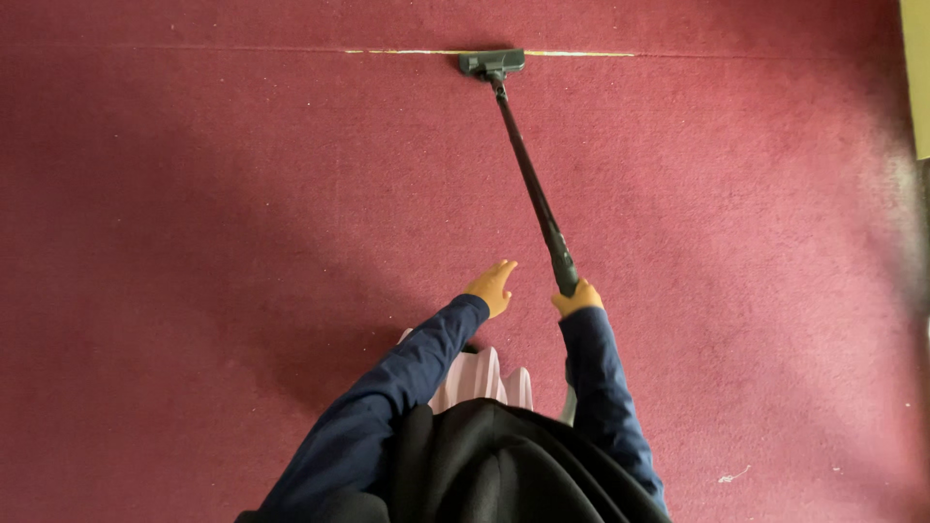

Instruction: The person uses a vacuum cleaner to clean a red carpeted floor. They move the vacuum head back and forth across the floor, navigating around stacked blue chairs and a wooden cabinet.

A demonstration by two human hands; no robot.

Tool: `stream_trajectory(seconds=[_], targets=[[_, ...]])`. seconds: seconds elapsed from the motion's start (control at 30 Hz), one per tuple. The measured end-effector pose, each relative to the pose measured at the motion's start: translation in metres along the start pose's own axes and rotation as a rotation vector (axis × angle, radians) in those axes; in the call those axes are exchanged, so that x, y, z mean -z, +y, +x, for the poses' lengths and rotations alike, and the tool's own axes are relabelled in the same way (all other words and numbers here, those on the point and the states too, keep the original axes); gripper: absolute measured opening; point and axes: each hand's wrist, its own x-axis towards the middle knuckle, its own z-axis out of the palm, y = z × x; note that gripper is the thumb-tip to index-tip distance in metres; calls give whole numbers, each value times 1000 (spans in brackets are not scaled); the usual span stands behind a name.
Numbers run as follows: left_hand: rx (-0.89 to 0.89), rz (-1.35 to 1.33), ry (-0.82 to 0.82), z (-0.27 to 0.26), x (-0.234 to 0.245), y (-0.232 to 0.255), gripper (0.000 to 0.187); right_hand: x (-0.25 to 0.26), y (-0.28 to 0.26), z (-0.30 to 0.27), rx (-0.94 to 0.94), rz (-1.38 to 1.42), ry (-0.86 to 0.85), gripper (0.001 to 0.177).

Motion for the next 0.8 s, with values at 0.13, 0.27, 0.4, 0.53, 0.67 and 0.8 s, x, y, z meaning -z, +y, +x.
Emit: stream_trajectory(seconds=[0.13, 0.27, 0.4, 0.53, 0.67, 0.8], targets=[[94, -4, 17, -25, 20, -18, 75, -30, -22, -8, 29, -18, 42, 56], [-51, 9, 56, -49, 25, -14, 77, -42, -15, -84, -13, 20, -57, 58], [-167, 81, 17, -90, 20, 27, 79, -27, 10, -215, 24, -13, -72, 57], [-403, 129, -168, -158, 18, 87, 39, -5, 14, -358, -124, -26, -175, 52], [-619, 162, -255, -240, -16, 116, 24, 15, 19, -477, -178, -68, -230, 49], [-739, 56, -282, -309, -44, 136, 29, 41, 32, -563, -209, -64, -292, 47]])
